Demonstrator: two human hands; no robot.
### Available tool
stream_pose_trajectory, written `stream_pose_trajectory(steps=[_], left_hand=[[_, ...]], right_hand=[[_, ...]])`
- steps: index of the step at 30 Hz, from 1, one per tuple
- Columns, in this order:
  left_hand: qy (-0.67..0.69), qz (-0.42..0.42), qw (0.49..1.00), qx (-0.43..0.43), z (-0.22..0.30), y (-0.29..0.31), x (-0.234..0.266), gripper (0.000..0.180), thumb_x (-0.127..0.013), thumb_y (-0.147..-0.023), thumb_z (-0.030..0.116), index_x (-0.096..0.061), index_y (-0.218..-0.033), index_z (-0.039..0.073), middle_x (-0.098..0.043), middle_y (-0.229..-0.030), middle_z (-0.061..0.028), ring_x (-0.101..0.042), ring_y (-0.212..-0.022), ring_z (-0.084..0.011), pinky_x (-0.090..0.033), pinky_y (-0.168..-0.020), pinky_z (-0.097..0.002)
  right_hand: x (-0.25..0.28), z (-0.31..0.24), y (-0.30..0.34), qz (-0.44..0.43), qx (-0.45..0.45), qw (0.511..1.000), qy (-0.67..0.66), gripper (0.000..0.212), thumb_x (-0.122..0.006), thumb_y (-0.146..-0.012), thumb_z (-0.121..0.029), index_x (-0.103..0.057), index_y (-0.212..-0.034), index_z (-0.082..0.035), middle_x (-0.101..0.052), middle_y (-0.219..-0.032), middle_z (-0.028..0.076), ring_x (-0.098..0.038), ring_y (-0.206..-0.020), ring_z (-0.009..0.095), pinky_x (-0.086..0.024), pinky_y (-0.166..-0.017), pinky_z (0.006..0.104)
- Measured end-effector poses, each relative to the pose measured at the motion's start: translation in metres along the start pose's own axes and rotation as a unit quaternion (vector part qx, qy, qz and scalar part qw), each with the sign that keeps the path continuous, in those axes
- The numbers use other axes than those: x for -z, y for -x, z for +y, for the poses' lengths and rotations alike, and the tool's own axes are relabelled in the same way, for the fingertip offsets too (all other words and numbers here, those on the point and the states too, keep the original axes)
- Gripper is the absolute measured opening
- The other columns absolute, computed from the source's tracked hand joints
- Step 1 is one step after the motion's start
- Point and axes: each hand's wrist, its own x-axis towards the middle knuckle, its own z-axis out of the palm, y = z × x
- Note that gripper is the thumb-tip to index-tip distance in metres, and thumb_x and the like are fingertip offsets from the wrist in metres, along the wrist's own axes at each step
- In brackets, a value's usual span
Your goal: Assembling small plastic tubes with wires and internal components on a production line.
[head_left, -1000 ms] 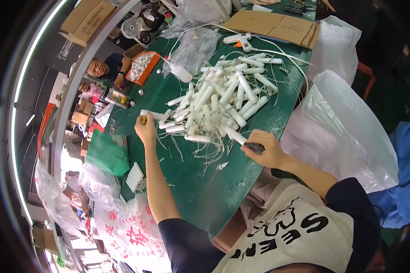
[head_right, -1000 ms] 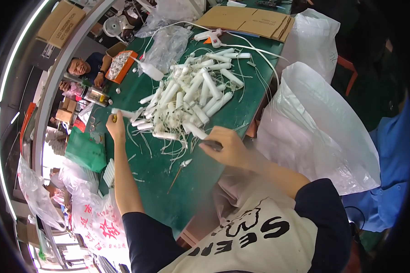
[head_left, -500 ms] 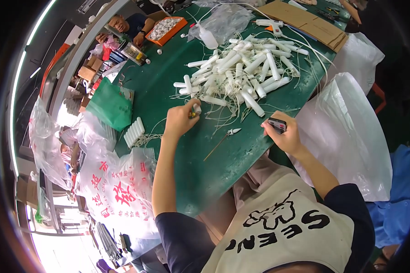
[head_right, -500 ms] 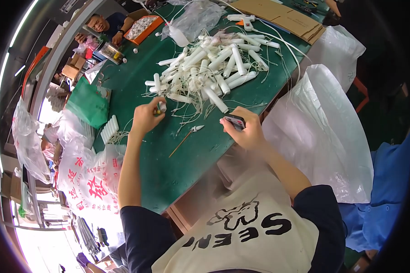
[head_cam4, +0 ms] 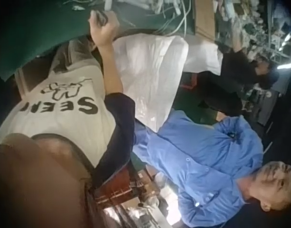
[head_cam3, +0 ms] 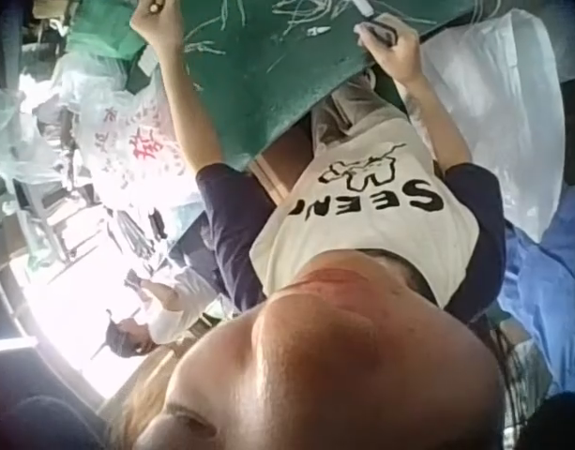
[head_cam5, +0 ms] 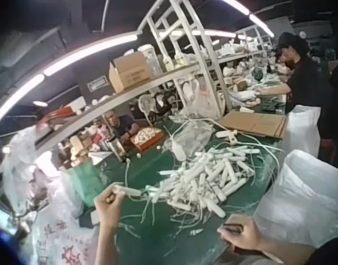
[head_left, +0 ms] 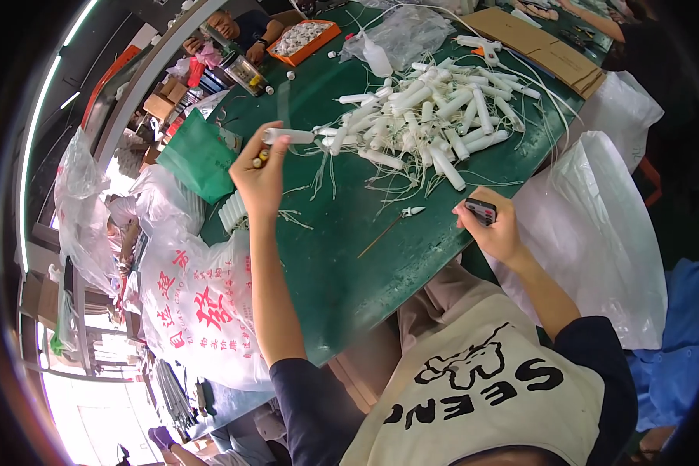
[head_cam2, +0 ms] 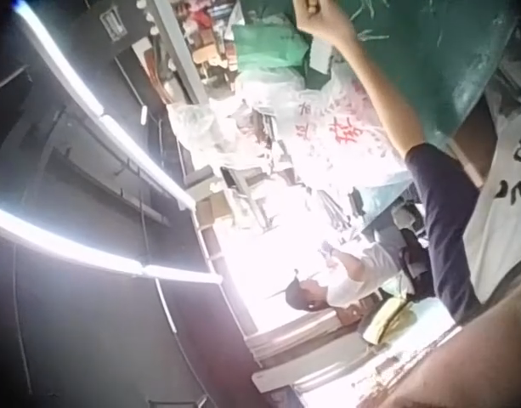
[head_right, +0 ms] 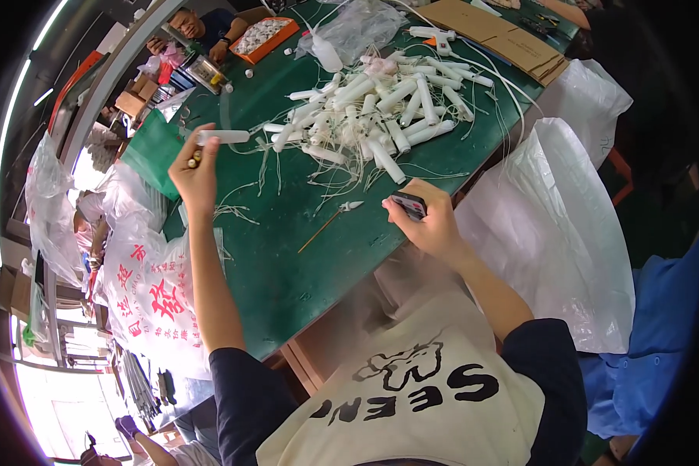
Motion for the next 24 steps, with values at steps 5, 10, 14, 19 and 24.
stream_pose_trajectory(steps=[5,10,14,19,24], left_hand=[[-0.016,-0.004,1.0,-0.007,-0.01,0.004,0.01,0.018,-0.064,-0.082,0.013,-0.064,-0.094,-0.001,-0.049,-0.068,0.0055,-0.037,-0.059,-0.0018,-0.029,-0.05,-0.0168],[-0.026,-0.054,0.997,0.044,-0.001,0.018,0.018,0.019,-0.063,-0.083,0.014,-0.064,-0.096,0.001,-0.051,-0.072,0.0046,-0.038,-0.062,-0.0017,-0.028,-0.052,-0.0165],[0.245,0.087,0.965,-0.032,0.037,0.013,0.034,0.023,-0.054,-0.089,0.019,-0.06,-0.1,-0.001,-0.042,-0.063,0.0047,-0.032,-0.053,-0.0029,-0.022,-0.048,-0.0187],[0.138,0.146,0.972,-0.122,0.057,0.015,0.052,0.026,-0.055,-0.089,0.022,-0.06,-0.098,-0.001,-0.041,-0.061,0.0044,-0.032,-0.052,-0.0024,-0.021,-0.046,-0.0187],[0.055,0.024,0.998,0.03,0.037,0.025,0.038,0.024,-0.055,-0.089,0.022,-0.063,-0.098,0.001,-0.044,-0.063,0.0073,-0.033,-0.053,-0.0002,-0.022,-0.046,-0.0176]], right_hand=[[-0.006,-0.005,0.001,-0.014,-0.062,0.997,-0.033,0.009,-0.064,-0.075,-0.003,-0.06,-0.068,0.001,-0.057,-0.062,0.005,-0.05,-0.055,0.014,-0.038,-0.05,0.0266],[-0.007,-0.007,0.001,-0.032,-0.002,0.999,0.012,0.009,-0.064,-0.077,-0.002,-0.059,-0.069,0.001,-0.056,-0.062,0.005,-0.051,-0.054,0.012,-0.038,-0.049,0.0253],[-0.003,-0.015,-0.004,-0.025,-0.04,0.999,-0.004,0.009,-0.062,-0.079,-0.004,-0.059,-0.072,0.001,-0.059,-0.065,0.004,-0.053,-0.053,0.009,-0.039,-0.049,0.0227],[0.0,-0.007,-0.009,-0.023,-0.016,1.0,0.014,0.011,-0.056,-0.084,-0.006,-0.059,-0.076,0.001,-0.058,-0.061,0.003,-0.055,-0.055,0.007,-0.043,-0.052,0.0202],[-0.005,-0.004,-0.009,-0.03,-0.062,0.998,0.006,0.012,-0.057,-0.085,-0.008,-0.059,-0.077,0.001,-0.058,-0.061,0.002,-0.054,-0.055,0.006,-0.042,-0.053,0.02]])
